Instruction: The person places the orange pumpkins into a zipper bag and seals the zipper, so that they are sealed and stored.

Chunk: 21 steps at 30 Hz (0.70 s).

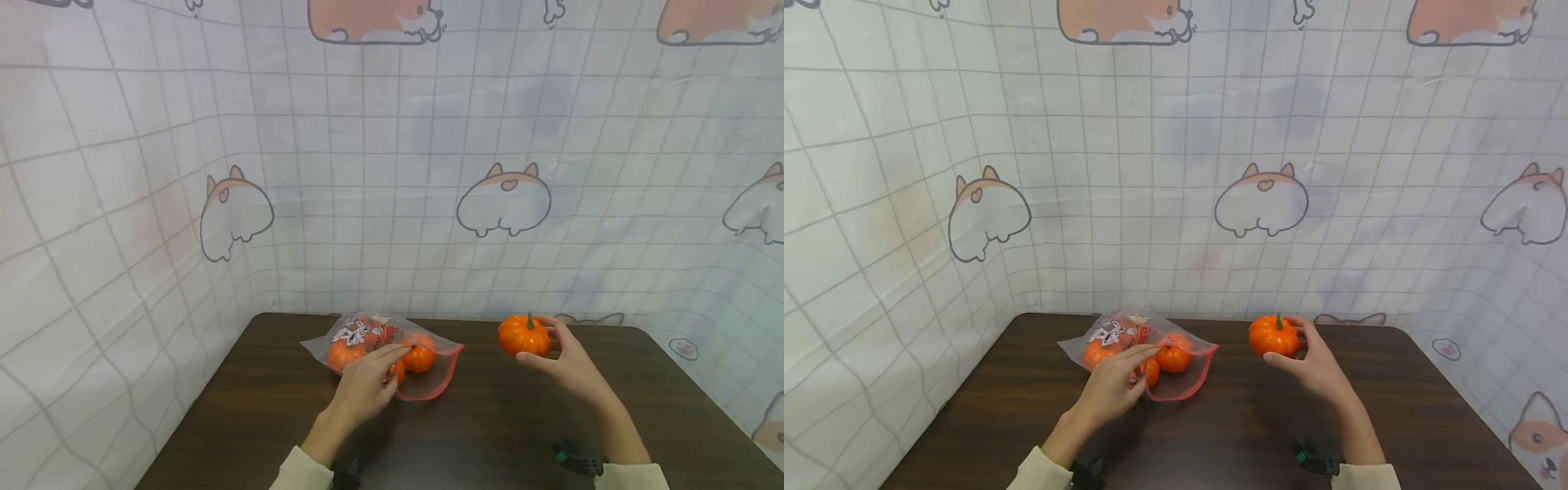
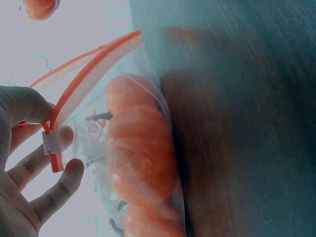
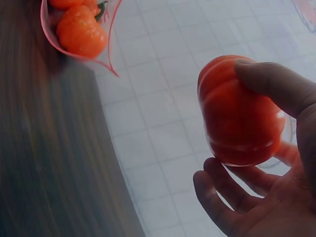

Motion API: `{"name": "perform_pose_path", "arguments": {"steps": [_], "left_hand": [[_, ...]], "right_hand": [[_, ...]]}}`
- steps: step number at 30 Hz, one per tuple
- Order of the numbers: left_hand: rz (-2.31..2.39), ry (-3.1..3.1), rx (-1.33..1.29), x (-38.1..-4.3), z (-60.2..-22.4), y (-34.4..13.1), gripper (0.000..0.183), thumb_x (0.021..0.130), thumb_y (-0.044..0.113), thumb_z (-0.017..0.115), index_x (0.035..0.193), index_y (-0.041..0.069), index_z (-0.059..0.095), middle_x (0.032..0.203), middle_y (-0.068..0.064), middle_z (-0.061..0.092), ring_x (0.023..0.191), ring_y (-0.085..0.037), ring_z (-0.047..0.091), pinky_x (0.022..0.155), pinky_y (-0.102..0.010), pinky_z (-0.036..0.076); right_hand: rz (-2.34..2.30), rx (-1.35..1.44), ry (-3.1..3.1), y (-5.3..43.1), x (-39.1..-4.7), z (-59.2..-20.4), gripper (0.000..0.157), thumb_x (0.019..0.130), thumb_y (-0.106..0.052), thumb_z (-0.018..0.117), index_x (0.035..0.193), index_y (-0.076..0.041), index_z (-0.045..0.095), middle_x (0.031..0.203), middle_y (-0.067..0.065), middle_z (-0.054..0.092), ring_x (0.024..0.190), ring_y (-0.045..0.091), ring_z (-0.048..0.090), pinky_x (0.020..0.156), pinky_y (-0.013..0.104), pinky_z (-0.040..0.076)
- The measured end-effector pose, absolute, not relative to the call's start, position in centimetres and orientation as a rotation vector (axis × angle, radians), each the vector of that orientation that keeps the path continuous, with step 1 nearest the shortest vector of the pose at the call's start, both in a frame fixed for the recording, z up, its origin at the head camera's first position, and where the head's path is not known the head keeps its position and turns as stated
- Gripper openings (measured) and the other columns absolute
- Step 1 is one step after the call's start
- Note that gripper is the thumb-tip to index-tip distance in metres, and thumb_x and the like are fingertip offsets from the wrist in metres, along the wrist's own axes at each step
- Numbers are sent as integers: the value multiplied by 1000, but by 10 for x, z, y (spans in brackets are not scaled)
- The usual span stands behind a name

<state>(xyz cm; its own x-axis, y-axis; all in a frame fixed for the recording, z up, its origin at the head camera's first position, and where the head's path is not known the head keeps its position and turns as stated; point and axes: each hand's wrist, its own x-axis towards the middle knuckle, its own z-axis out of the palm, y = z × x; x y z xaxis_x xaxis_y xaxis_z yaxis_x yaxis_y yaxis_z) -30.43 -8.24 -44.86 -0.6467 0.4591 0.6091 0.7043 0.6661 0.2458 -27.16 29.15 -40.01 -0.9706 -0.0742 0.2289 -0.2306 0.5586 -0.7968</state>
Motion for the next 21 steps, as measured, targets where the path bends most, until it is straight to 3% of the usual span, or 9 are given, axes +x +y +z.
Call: {"name": "perform_pose_path", "arguments": {"steps": [9, 21], "left_hand": [[-637, -2373, -915, -305, -449, -82, 53, 82, 4, 73, 134, 15, 68, 129, 2, 71, 55, 3, 32, 47, -14, 21], [-631, -2388, -906, -303, -449, -83, 53, 83, 4, 73, 134, 16, 68, 131, 1, 71, 53, 3, 28, 47, -14, 19]], "right_hand": [[1425, 309, -2578, 273, -273, -395, 82, 92, -27, 76, 157, -9, 28, 151, 27, 41, 125, 40, 51, 83, 35, 54], [1432, 393, -2594, 251, -276, -405, 80, 89, -29, 80, 153, -14, 35, 152, 22, 43, 123, 37, 52, 82, 37, 55]]}}
